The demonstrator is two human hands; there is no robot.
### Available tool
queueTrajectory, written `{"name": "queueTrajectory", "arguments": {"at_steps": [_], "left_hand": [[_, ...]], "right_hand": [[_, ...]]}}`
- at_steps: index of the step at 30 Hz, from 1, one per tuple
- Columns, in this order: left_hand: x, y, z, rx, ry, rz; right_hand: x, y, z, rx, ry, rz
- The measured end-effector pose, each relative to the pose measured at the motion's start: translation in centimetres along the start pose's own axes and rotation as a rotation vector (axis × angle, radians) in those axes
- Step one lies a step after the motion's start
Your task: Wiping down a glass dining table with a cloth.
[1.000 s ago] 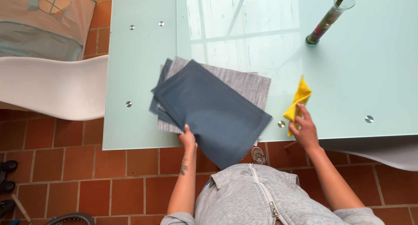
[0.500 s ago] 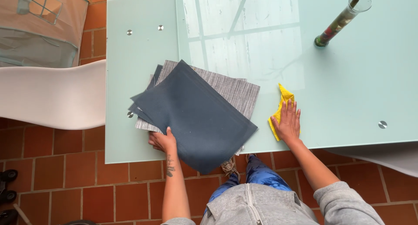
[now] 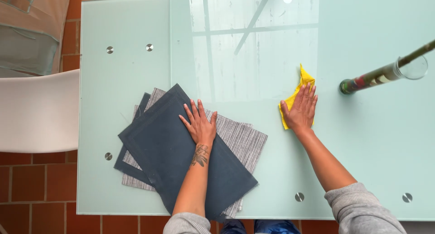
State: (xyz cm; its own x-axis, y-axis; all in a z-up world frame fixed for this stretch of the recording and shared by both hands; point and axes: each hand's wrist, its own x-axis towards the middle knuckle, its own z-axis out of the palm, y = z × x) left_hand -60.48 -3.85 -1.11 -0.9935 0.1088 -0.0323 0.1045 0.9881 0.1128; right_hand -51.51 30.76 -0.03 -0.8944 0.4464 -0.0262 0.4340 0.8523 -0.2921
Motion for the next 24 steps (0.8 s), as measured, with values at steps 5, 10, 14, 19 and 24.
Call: {"name": "queueTrajectory", "arguments": {"at_steps": [5, 10, 14, 19, 24], "left_hand": [[1.4, 1.0, -1.0, -0.035, -0.02, 0.017], [1.5, 1.1, -1.7, -0.031, -0.055, -0.009], [1.5, 1.1, -2.2, -0.045, -0.05, -0.006], [1.5, 1.6, -2.4, -0.069, -0.049, -0.031], [1.6, 1.2, -2.1, -0.024, -0.06, -0.023]], "right_hand": [[17.1, -2.4, -1.2, 0.009, -0.04, 0.103], [28.9, -16.6, 4.3, 0.053, -0.048, -0.014], [24.6, -29.9, 8.2, 0.045, -0.145, -0.505], [12.7, -27.8, 7.1, 0.099, -0.215, -0.97], [12.8, -12.4, 4.1, -0.074, -0.218, -0.624]]}}
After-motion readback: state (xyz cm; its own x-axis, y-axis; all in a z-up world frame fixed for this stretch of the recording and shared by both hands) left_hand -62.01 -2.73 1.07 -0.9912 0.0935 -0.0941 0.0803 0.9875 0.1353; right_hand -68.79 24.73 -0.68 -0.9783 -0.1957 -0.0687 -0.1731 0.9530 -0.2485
